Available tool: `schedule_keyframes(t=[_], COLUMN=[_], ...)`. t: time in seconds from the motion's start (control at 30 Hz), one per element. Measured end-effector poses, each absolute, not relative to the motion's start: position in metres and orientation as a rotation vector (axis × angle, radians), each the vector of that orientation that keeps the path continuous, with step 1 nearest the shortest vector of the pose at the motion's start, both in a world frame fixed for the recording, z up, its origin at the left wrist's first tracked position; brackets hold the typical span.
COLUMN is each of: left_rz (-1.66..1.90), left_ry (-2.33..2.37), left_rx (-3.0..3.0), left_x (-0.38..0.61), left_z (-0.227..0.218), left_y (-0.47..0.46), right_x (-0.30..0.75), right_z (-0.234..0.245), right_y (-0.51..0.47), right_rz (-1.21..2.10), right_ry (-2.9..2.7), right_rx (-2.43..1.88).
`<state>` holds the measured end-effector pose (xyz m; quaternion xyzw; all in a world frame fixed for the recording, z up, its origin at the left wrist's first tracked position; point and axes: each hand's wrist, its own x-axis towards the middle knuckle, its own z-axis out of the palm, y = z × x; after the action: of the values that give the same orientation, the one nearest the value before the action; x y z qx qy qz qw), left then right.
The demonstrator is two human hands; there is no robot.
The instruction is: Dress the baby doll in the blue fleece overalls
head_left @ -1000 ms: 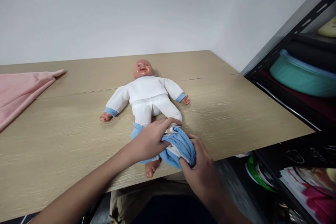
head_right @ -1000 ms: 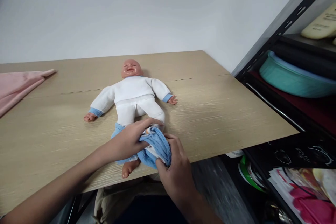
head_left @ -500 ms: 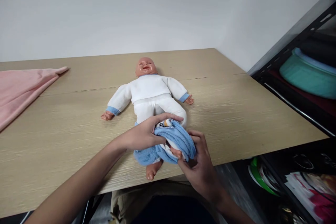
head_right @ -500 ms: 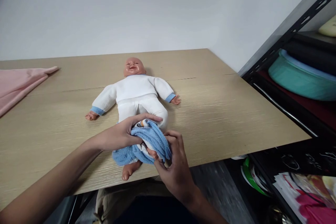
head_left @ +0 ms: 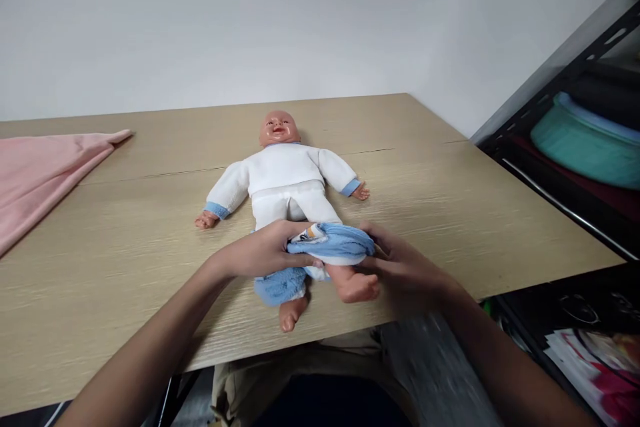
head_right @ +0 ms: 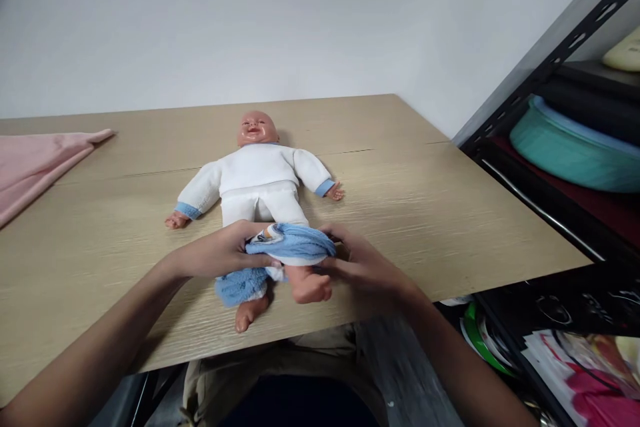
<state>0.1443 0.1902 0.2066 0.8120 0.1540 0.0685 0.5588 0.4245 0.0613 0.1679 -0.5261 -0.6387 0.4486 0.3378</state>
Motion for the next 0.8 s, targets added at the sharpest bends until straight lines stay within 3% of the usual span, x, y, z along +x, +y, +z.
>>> schedule_keyframes(t=[0.13,0.37,0.6,0.8], left_rz=[0.161,0.253,0.568,0.448], left_ry=[0.332,0.721,0.999,1.164], left_rx=[1.974,2.121,2.096,1.93], left_x=[0.147,0.15,0.104,0.066], left_z=[0.207,0.208,0.21,0.194], left_y=[0.188,0.174,0.165,0.157], right_x=[0.443,0.436,0.432,0.433], right_z=[0.174,0.167,0.166,0.176], right_y=[0.077,0.103,0.131,0.158], right_rz=[1.225,1.079,0.994,1.102], right_ry=[-1.827,-1.785,-1.659,-1.665], right_rx=[-1.333,-1.234,-1.242,-1.207])
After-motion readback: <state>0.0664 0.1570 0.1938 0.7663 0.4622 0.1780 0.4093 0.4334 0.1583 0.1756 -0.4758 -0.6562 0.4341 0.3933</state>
